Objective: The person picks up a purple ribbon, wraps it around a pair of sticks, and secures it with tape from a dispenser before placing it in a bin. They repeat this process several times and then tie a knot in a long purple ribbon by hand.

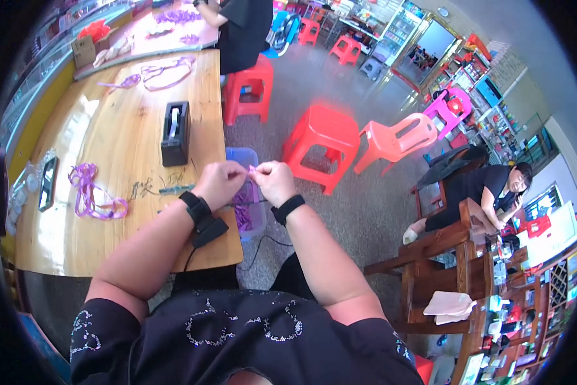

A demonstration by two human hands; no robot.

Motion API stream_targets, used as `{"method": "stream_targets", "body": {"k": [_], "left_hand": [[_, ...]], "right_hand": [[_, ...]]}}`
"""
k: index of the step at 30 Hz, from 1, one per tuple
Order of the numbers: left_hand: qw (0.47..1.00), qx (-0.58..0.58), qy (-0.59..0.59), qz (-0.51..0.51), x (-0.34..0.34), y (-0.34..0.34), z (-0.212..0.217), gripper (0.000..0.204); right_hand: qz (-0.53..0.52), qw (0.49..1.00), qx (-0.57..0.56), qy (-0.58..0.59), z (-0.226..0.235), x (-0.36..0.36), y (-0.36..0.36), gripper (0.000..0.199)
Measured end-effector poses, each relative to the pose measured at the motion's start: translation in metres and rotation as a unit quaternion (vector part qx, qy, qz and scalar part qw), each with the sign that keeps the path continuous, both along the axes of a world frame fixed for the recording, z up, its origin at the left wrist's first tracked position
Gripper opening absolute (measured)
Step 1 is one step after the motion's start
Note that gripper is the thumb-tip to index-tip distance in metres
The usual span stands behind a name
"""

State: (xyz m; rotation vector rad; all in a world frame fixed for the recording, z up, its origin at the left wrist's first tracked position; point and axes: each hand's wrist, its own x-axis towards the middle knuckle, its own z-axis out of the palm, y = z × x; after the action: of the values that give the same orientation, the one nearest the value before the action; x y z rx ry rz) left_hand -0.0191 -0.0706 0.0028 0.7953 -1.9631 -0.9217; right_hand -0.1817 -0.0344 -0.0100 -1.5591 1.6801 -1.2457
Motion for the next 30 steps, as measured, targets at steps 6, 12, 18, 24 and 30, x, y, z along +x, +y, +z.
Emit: {"method": "stream_targets", "body": {"k": [6,12,18,24,30], "left_hand": [[0.995,-0.073,-0.067,-0.019,-0.003,0.005,0.007,0.017],[0.988,-0.068,-0.129,-0.052,0.0,0.003,0.009,0.019],[0.985,-0.076,-0.144,-0.057,0.004,0.003,0.008,0.019],[0.973,-0.1,-0.186,-0.091,0.005,0.008,0.008,0.034],[0.963,-0.126,-0.222,-0.091,-0.001,0.005,0.009,0.039]], "right_hand": [[-0.021,0.988,0.055,-0.141,-0.003,-0.008,-0.003,0.013],[-0.037,0.961,0.16,-0.221,-0.006,-0.009,-0.009,0.013],[-0.027,0.911,0.278,-0.304,-0.022,-0.01,-0.013,0.012],[-0.021,0.843,0.367,-0.394,-0.016,-0.006,-0.012,0.016],[0.001,0.821,0.343,-0.456,-0.012,-0.01,-0.014,0.021]]}}
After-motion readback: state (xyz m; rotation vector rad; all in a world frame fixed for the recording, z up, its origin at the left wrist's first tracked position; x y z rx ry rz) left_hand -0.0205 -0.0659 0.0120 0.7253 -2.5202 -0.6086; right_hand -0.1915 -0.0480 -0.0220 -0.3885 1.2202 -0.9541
